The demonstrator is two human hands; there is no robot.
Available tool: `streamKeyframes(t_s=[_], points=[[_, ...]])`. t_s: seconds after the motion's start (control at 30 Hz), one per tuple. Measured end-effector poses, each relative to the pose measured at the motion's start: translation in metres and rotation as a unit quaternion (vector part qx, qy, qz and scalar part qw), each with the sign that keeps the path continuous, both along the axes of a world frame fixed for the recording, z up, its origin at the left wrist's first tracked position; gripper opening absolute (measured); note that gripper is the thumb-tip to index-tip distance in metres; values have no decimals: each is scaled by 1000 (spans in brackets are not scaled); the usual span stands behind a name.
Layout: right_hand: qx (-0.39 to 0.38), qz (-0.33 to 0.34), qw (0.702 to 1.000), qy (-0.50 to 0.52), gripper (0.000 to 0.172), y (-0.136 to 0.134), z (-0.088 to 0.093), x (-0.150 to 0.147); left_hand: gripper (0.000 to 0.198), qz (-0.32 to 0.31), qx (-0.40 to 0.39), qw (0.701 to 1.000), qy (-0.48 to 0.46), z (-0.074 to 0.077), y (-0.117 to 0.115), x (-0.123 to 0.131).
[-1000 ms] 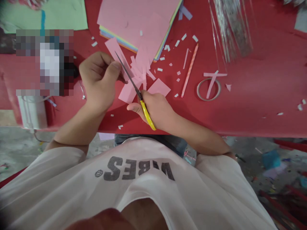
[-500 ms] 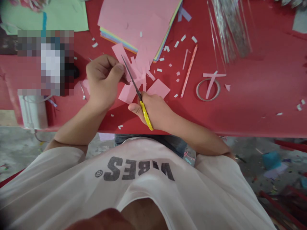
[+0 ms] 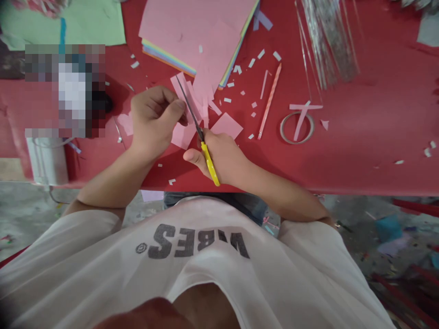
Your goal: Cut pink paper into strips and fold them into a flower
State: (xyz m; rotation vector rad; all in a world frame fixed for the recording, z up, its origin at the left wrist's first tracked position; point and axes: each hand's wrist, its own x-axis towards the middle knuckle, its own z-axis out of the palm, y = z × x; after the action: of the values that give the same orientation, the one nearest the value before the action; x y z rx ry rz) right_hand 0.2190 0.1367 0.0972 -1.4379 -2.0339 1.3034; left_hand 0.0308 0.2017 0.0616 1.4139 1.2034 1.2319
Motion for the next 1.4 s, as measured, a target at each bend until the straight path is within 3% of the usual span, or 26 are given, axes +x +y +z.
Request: streamKeyframes(t_s=[0.17,0.37,0.5,0.67,0.83,1.03,1.23,1.33,1.4], points=[[-9,-5,1000,3,96,0,-4,1,38,9,-12,1000,15,0,0,0],[-41,-17,999,14,93,1,-5,1,42,-18,17,1000,7,-16,9,-8],[-50,-28,998,15,91,2,-5,-3,33,-18,46,998,-34,-13,8,-7],[-53,-40,998,4,90,4,-6,-3,28,-10,8,999,-49,-4,4,-2],[-83,-59,993,54,88,2,-9,-4,31,-12,-28,999,-41,-12,10,-5],[-154,-207,938,231,76,13,4,6,25,1,-38,998,-48,-3,22,-18],[-63,-312,915,247,82,34,22,25,24,12,-38,999,-36,12,23,-25],[4,-368,890,269,81,36,20,23,28,-35,-27,998,46,10,23,-27],[3,-353,893,280,79,36,20,24,32,-64,-34,991,114,4,22,-28]])
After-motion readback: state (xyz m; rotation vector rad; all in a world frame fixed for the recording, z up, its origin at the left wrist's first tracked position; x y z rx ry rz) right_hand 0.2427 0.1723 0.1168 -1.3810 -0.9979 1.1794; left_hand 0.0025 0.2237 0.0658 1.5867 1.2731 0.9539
